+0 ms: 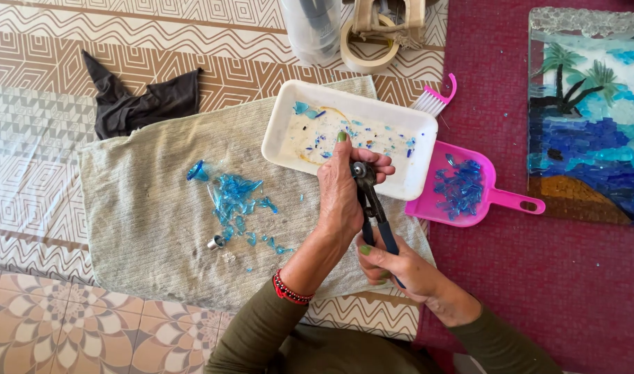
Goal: Nipping small pieces of blue glass into smaller fragments using glass nippers over a white tray.
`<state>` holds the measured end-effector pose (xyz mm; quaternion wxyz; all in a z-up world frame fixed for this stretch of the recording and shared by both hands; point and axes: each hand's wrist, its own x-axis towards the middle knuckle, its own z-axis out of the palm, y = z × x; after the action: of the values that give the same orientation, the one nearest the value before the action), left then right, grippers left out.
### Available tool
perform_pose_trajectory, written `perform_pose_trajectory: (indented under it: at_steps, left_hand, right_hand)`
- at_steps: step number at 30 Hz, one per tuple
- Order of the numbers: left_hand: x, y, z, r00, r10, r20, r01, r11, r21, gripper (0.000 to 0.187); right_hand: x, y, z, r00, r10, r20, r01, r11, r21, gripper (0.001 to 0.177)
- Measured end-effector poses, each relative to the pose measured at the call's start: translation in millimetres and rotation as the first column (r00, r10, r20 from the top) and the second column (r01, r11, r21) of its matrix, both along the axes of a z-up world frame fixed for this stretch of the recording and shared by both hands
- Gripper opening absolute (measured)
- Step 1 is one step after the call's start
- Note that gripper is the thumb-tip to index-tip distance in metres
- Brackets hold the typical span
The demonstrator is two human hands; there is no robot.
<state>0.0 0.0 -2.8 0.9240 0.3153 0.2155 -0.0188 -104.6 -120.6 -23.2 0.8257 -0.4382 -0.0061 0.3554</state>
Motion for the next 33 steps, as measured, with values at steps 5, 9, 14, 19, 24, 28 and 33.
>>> perform_pose_trajectory:
  at_steps: [5, 9, 14, 19, 24, 28, 33]
  left_hand:
    - [-0.9, -1.4, -2.5, 1.0, 0.007, 0.019, -0.007, 1.0, 0.008, 0.055]
    - [-2.3, -4.6, 0.9, 0.999, 0.004, 0.048, -0.006, 0.999, 0.032, 0.055]
    - [-1.7, -5.5, 4.5, 0.998, 0.01, 0.063, -0.012, 0.999, 0.043, 0.056]
    - [-2.3, -5.6, 1.4, 0.999, 0.032, 0.043, -0.032, 0.999, 0.0, 0.054]
    - [-1.7, -4.1, -2.3, 0.998, 0.036, 0.042, -0.035, 0.999, -0.024, 0.054]
    - [0.5, -1.9, -7.6, 1.0, 0.023, 0.005, -0.023, 0.999, -0.033, 0.051]
    - [3.1, 7.2, 6.1, 0.998, -0.058, -0.038, 0.056, 0.997, -0.052, 0.053]
  right_hand:
    - [1.1, 0.8, 4.7, 0.999, -0.035, -0.028, 0.032, 0.993, -0.115, 0.011]
    - [1.0, 0.6, 7.1, 0.997, -0.051, -0.062, 0.038, 0.978, -0.205, 0.014]
    - [1.2, 1.8, 11.9, 0.998, -0.045, -0.043, 0.032, 0.966, -0.258, 0.018]
    - [-0.5, 2.9, 4.5, 0.991, -0.082, -0.107, 0.057, 0.974, -0.221, 0.021]
    - [-2.7, 1.8, -5.2, 0.988, -0.096, -0.12, 0.068, 0.974, -0.218, 0.02]
    - [-2.1, -0.8, -8.9, 0.989, -0.091, -0.119, 0.063, 0.973, -0.223, 0.019]
    - [2.9, -2.0, -2.0, 0.988, -0.093, -0.124, 0.064, 0.973, -0.223, 0.017]
